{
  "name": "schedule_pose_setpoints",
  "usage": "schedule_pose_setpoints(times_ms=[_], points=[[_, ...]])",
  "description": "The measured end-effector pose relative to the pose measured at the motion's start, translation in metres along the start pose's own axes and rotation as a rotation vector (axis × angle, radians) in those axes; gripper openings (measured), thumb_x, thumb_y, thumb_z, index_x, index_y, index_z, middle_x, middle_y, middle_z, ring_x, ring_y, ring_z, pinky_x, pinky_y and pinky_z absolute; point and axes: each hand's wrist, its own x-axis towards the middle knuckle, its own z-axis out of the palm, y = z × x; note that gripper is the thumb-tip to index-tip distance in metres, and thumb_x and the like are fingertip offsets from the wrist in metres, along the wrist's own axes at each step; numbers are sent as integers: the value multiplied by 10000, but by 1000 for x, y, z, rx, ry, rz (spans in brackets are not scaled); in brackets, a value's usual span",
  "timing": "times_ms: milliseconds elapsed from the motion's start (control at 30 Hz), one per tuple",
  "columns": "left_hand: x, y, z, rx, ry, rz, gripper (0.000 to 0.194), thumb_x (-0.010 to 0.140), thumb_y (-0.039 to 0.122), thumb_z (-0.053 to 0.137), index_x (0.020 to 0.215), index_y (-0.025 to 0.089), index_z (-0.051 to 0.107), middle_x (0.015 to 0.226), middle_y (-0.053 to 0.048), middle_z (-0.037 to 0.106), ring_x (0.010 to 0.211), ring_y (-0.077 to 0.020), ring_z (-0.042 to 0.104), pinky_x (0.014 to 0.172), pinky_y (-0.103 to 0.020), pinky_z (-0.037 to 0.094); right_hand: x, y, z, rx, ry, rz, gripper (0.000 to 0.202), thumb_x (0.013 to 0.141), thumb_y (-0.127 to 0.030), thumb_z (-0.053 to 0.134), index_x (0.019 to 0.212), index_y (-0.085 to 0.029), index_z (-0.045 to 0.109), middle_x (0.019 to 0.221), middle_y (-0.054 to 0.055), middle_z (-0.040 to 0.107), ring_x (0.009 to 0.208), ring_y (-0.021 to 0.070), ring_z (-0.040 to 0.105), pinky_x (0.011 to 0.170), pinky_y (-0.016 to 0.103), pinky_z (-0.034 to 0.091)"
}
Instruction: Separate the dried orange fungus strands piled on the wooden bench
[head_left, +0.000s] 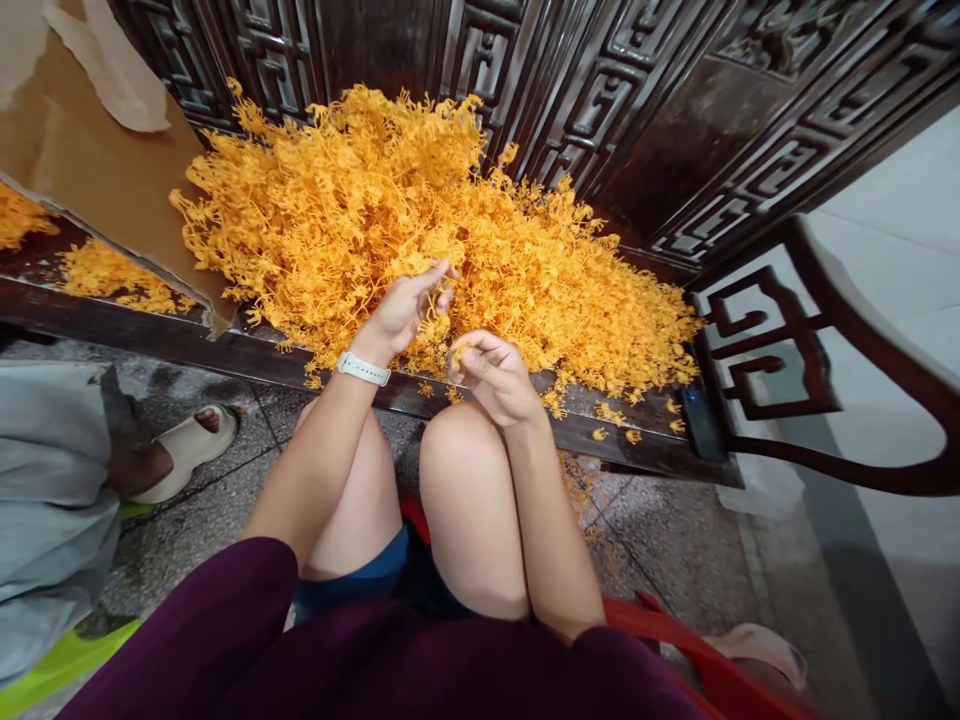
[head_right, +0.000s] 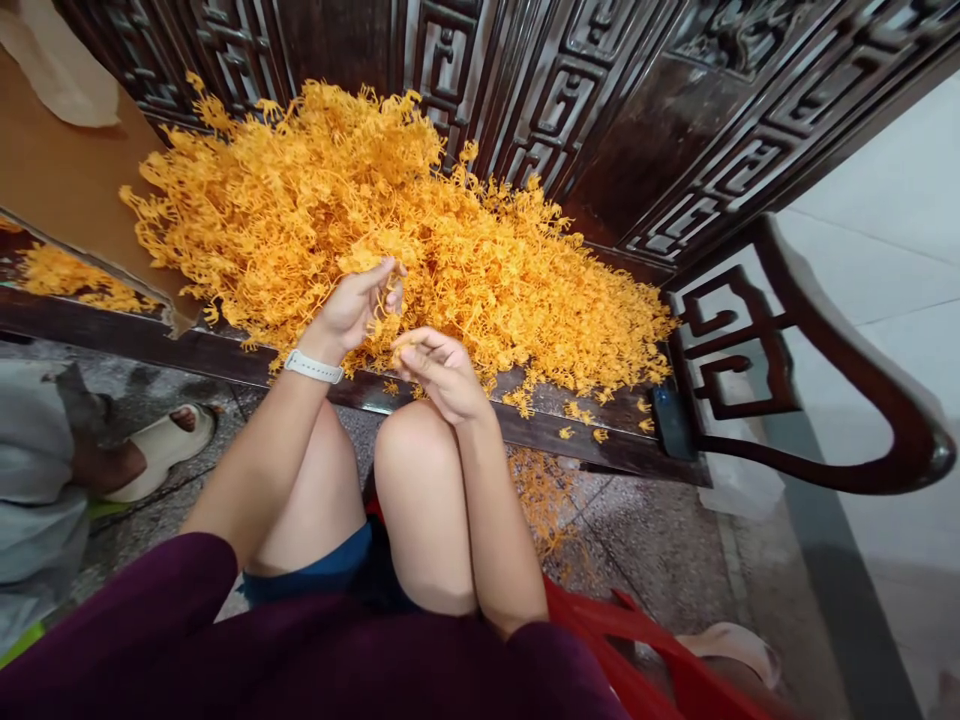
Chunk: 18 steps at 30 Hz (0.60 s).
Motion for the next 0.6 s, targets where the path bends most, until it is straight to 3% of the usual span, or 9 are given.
schedule_pose_setpoints(times_ms=[100, 200, 333, 467, 600], points=[[-1, -7, 5, 118, -1, 13, 294, 914, 384, 730, 939, 109, 630, 882, -26, 575, 702, -51, 543, 648, -201, 405, 0, -20, -10, 428, 187, -212, 343, 936, -412, 749, 1140, -149, 662, 986, 20, 640, 785, 32, 557, 724, 153, 508], [-1, -12, 9, 235, -57, -28, 336, 909, 421, 735, 946, 108, 620, 863, -34, 590, 704, -74, 555, 672, -232, 412, -3, -33, -20, 738, 207, -364, 468, 1013, -558, 607, 1252, -155, 606, 1015, 15, 647, 806, 30, 548, 742, 152, 531], [-1, -17, 11, 439, -121, -31, 388, 955, 491, 655, 898, 109, 614, 703, -27, 586, 637, -90, 519, 697, -269, 412, -3, -24, -21, 722, 339, -219, 306, 1086, -455, 502, 1059, -169, 607, 772, -3, 553, 662, 48, 466, 622, 192, 466], [-1, -19, 10, 553, -177, 2, 451, 964, 549, 613, 833, 118, 603, 705, -29, 600, 649, -90, 512, 696, -270, 391, 2, -18, -20, 666, 476, -182, 259, 1121, -341, 422, 1027, -145, 562, 727, -15, 497, 622, 30, 437, 600, 167, 434], [2, -22, 7, 639, -131, -23, 454, 962, 562, 605, 820, 131, 601, 708, -36, 590, 625, -91, 474, 643, -273, 336, -3, -22, -25, 262, 493, -228, 138, 1015, -257, 618, 1101, -155, 585, 796, -9, 527, 657, 38, 474, 617, 171, 443]])
